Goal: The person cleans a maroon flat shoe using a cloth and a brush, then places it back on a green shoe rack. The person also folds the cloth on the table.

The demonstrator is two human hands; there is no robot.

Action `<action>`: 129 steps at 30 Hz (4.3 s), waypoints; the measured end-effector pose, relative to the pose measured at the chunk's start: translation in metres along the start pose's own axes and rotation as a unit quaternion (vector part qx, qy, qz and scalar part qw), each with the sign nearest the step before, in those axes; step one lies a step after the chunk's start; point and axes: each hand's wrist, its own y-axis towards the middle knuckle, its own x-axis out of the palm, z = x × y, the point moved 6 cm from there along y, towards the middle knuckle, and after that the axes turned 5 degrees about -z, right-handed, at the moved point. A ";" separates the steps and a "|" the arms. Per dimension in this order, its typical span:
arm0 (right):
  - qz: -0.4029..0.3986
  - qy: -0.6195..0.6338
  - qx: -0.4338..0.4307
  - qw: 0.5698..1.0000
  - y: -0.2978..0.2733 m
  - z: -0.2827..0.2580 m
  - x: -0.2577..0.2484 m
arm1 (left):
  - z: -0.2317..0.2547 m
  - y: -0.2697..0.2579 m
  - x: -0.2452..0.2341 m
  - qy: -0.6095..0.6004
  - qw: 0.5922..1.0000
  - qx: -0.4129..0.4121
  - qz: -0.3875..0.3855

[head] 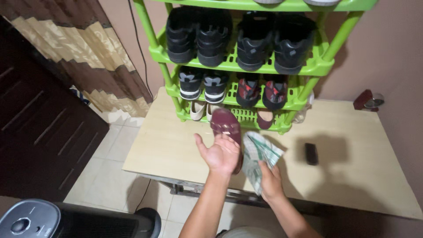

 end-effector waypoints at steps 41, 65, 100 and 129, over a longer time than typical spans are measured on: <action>0.081 -0.290 -0.167 0.939 -0.019 -0.071 0.030 | 0.014 -0.094 -0.063 -0.010 0.973 -0.011 0.229; 0.136 -0.040 -0.071 0.987 0.071 -0.049 -0.010 | 0.024 -0.101 -0.052 0.018 0.975 -0.149 0.166; 0.014 0.184 0.177 0.967 0.104 -0.006 -0.078 | 0.030 -0.063 -0.039 0.935 0.217 -0.186 -0.212; -0.210 -0.404 -0.299 0.838 -0.049 -0.082 0.088 | 0.001 -0.055 -0.076 0.181 0.970 -0.123 0.108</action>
